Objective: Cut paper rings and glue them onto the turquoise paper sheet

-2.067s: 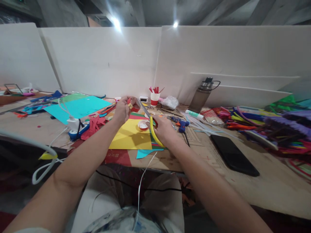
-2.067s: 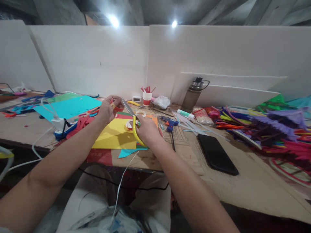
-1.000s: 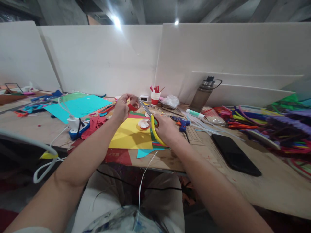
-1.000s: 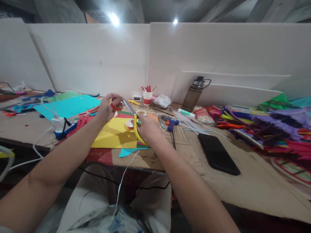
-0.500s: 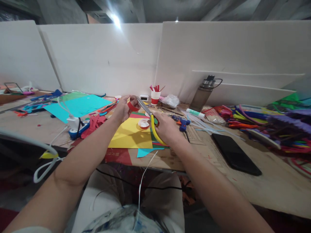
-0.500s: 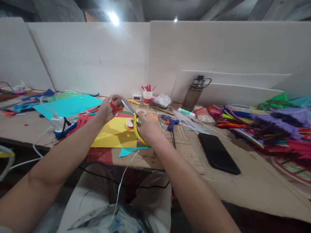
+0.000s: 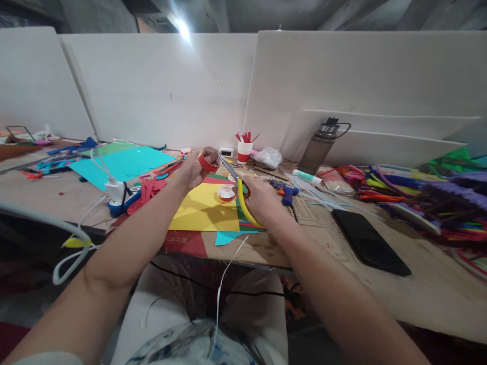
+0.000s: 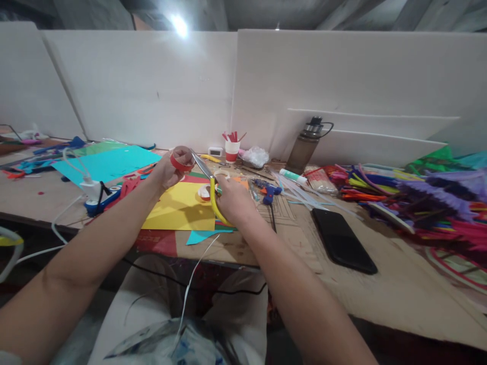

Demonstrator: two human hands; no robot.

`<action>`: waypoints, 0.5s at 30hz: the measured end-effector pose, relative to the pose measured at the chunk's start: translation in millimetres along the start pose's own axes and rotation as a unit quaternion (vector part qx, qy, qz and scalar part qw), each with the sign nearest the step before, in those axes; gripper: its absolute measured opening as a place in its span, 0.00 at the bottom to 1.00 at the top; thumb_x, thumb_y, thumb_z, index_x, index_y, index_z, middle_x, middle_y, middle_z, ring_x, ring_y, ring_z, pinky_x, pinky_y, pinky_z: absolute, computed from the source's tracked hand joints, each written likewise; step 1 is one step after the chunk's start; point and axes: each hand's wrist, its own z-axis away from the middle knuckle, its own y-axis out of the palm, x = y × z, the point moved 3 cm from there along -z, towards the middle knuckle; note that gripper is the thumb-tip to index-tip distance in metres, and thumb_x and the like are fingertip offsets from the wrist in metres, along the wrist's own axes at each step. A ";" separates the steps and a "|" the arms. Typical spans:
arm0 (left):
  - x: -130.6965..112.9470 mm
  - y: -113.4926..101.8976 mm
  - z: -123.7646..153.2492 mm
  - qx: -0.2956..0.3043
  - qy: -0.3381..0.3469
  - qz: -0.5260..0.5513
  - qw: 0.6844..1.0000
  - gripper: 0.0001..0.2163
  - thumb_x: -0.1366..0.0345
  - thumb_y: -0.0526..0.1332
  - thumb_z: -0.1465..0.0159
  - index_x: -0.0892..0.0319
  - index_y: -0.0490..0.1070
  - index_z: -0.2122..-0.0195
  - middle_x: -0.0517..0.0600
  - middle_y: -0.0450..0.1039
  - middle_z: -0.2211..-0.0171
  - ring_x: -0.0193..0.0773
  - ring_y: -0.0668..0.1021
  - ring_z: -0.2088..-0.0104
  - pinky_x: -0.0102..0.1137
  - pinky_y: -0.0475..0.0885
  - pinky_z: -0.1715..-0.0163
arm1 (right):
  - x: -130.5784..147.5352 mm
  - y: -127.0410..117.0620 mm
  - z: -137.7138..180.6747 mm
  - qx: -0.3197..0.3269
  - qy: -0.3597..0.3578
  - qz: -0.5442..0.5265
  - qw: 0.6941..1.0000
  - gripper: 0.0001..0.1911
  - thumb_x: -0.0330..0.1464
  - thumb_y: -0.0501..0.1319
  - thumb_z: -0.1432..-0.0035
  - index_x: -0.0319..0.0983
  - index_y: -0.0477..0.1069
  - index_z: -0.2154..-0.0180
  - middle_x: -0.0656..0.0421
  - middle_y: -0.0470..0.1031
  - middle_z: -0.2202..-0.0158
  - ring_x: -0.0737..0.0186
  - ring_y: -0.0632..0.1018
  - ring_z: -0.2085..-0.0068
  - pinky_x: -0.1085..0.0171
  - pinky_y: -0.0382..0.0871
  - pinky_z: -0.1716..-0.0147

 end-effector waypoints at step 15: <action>-0.6 6.0 6.0 0.007 0.031 0.043 0.999 0.05 0.70 0.70 0.47 0.62 0.74 0.73 0.46 0.71 0.77 0.29 0.73 0.77 0.25 0.69 0.75 | 0.8 -4.0 1.7 -0.041 -0.028 -0.023 0.999 0.20 0.41 0.55 0.35 0.39 0.71 0.47 0.48 0.77 0.53 0.52 0.76 0.54 0.61 0.66 0.59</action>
